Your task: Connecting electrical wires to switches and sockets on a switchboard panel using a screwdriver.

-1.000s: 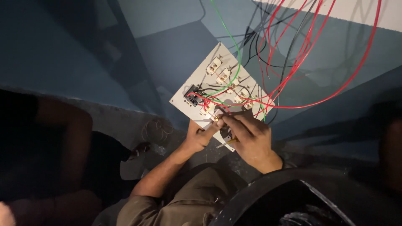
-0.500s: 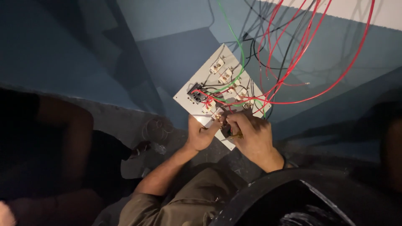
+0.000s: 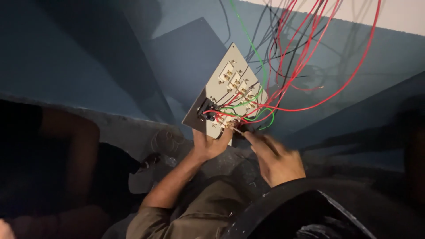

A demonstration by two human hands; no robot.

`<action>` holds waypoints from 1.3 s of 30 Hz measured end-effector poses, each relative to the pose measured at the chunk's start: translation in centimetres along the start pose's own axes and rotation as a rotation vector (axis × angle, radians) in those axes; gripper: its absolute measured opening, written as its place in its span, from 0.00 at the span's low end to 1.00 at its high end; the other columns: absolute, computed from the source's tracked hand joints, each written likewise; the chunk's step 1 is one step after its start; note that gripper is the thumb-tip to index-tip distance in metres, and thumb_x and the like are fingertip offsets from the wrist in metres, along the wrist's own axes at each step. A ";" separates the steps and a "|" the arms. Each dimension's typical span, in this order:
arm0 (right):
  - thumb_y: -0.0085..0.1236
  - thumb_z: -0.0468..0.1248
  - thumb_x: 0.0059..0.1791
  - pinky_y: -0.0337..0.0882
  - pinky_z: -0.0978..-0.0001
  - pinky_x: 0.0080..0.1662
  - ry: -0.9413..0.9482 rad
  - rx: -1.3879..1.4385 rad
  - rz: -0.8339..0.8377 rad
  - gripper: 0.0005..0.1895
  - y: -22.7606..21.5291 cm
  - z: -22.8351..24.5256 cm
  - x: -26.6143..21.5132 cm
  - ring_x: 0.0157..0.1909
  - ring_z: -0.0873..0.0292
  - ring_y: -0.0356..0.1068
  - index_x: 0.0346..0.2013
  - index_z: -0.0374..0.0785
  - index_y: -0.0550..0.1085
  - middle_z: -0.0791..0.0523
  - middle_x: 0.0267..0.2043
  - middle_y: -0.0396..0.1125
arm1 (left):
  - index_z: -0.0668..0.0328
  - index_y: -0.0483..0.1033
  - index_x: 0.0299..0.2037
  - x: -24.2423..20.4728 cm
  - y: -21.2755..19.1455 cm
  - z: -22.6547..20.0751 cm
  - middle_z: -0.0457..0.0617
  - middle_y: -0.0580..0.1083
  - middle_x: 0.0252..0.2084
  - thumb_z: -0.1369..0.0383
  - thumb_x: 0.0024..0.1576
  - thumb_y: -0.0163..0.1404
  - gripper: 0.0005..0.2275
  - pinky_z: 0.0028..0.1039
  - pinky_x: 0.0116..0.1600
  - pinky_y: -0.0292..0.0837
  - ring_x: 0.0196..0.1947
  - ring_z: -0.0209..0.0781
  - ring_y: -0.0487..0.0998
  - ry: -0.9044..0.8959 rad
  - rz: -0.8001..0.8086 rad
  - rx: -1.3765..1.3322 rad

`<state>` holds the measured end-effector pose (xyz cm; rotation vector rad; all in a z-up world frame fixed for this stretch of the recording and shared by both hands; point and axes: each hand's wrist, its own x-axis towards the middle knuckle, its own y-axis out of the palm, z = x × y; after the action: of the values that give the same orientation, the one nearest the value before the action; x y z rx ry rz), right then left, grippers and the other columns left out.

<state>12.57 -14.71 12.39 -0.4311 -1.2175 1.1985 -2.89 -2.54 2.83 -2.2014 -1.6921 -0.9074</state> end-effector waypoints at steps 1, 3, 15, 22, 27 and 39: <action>0.61 0.26 0.44 0.71 0.57 0.34 0.003 -0.003 -0.001 0.22 0.1 0.0 -0.1 0.36 0.46 0.74 0.53 0.39 0.76 0.52 0.43 0.71 | 0.67 0.76 0.48 0.1 -0.2 -0.1 0.53 0.78 0.44 0.79 0.55 0.56 0.12 0.32 0.47 0.76 0.41 0.45 0.80 -0.001 0.002 -0.003; 0.65 0.29 0.43 0.72 0.60 0.33 -0.043 -0.088 -0.091 0.23 0.3 -0.1 -0.2 0.33 0.51 0.73 0.52 0.45 0.78 0.54 0.42 0.72 | 0.65 0.77 0.47 0.5 -0.7 -0.3 0.53 0.78 0.41 0.78 0.54 0.58 0.11 0.33 0.43 0.75 0.37 0.47 0.81 0.290 0.025 0.332; 0.65 0.26 0.39 0.73 0.62 0.37 -0.079 -0.156 -0.156 0.25 0.7 0.4 0.5 0.37 0.53 0.73 0.50 0.46 0.80 0.54 0.42 0.70 | 0.66 0.79 0.41 1.2 -1.3 -0.7 0.53 0.78 0.37 0.79 0.54 0.58 0.06 0.35 0.38 0.74 0.32 0.49 0.80 0.273 0.116 0.401; 0.64 0.26 0.41 0.73 0.62 0.37 -0.108 -0.162 -0.168 0.24 1.3 -0.3 0.1 0.35 0.54 0.72 0.50 0.45 0.80 0.54 0.42 0.70 | 0.67 0.78 0.42 0.9 -1.4 -0.2 0.57 0.77 0.40 0.80 0.52 0.55 0.09 0.38 0.41 0.76 0.36 0.57 0.80 0.395 0.065 0.486; 0.66 0.31 0.44 0.72 0.57 0.35 -0.097 -0.221 -0.137 0.18 2.1 -1.2 0.1 0.32 0.52 0.72 0.49 0.41 0.79 0.57 0.36 0.71 | 0.71 0.75 0.48 1.3 -1.8 -0.1 0.61 0.77 0.41 0.79 0.50 0.58 0.15 0.38 0.43 0.77 0.36 0.58 0.80 0.371 0.131 0.466; 0.69 0.32 0.46 0.73 0.63 0.32 -0.106 -0.158 -0.176 0.12 2.0 -1.9 0.2 0.30 0.54 0.73 0.44 0.37 0.78 0.53 0.36 0.71 | 0.80 0.68 0.61 1.3 -2.1 0.1 0.58 0.78 0.40 0.80 0.51 0.62 0.26 0.30 0.39 0.76 0.32 0.44 0.79 0.346 0.155 0.326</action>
<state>13.23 -13.17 10.20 -0.3723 -1.4178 0.9884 -4.64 -0.73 3.08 -1.8114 -1.3767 -0.8453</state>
